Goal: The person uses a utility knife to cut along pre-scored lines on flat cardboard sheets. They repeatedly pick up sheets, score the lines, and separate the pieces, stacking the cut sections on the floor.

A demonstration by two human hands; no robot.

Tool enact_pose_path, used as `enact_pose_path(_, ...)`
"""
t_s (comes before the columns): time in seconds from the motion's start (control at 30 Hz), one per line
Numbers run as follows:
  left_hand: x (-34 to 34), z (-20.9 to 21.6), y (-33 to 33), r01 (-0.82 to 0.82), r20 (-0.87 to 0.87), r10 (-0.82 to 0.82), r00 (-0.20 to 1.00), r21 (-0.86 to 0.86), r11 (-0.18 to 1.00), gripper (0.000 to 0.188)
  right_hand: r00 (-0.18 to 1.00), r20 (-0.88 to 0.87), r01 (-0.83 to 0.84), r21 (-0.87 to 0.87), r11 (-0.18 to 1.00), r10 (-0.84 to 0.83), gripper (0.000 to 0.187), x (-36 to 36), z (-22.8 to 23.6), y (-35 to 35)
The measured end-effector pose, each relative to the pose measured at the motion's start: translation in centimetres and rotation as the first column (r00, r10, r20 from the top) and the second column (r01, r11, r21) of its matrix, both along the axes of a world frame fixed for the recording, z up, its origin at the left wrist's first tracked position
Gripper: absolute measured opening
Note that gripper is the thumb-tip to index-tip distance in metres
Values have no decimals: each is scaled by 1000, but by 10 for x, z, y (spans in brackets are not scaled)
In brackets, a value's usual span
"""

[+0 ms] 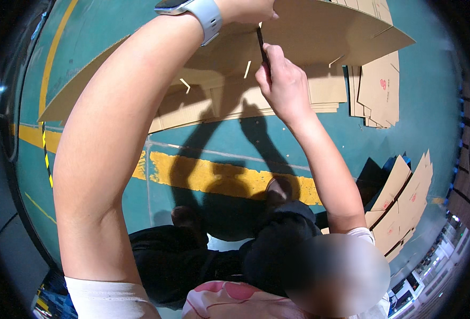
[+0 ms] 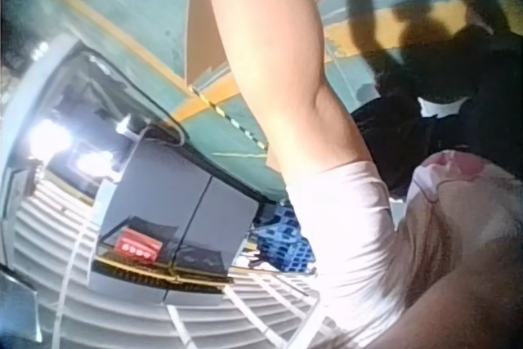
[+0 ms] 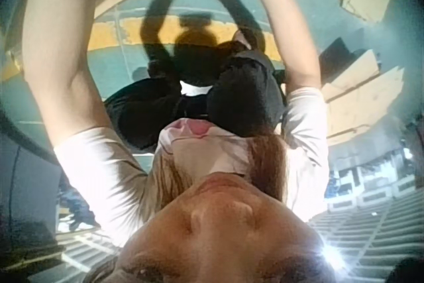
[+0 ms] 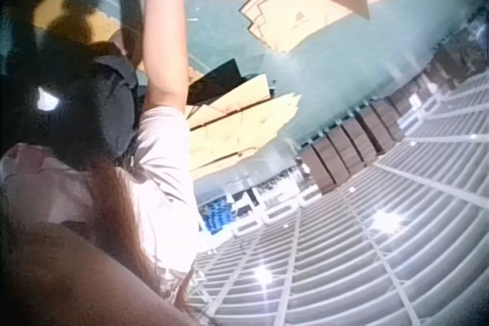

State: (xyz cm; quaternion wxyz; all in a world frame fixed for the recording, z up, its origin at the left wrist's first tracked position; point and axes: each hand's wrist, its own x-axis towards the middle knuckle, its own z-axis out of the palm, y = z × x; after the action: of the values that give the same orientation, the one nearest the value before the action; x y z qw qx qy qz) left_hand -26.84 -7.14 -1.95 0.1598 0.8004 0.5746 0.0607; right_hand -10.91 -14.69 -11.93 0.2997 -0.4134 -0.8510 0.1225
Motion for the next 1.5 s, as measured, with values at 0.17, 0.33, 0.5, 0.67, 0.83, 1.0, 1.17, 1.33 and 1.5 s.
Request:
enact_pose_path(0.17, 1, -1, 0, -32, -47, 33, 998, 19, 999, 25, 999, -43, -9, 10, 1000, 9, 29, 3, 8, -4)
enact_pose_path(0.33, 3, -9, 3, -26, -43, 28, 999, 36, 999, 24, 999, -24, -25, 65, 998, 27, 29, 5, 8, 2)
enact_pose_path(0.5, 2, -14, 3, -17, -12, 18, 1000, 80, 997, 23, 998, -50, -27, 30, 999, 29, 29, 10, 19, -2)
enact_pose_path(0.67, 2, -8, 2, -8, -51, 10, 999, 46, 999, 23, 997, 43, -65, 123, 990, 60, 26, 7, 16, 17)
enact_pose_path(0.83, 3, -1, -2, 8, -11, -8, 1000, 16, 1000, 24, 993, 98, -73, 138, 988, 60, 26, 6, 11, 25)
enact_pose_path(1.0, 7, -4, 1, -43, -51, 43, 998, -15, 999, 25, 994, 97, -54, 92, 994, 45, 27, 10, 12, 12)
enact_pose_path(1.17, 6, -5, 0, -5, -20, 5, 1000, 14, 1000, 25, 995, 84, -51, 58, 997, 46, 32, 19, 9, -1)
enact_pose_path(1.33, 1, -7, 1, 22, 13, -22, 1000, -23, 999, 25, 998, 55, -18, 56, 998, 15, 35, 29, -8, -25)
enact_pose_path(1.5, 5, -5, 16, 131, -66, -142, 988, -140, 981, 29, 982, 177, 134, -363, 922, -73, 35, 62, -112, -47)
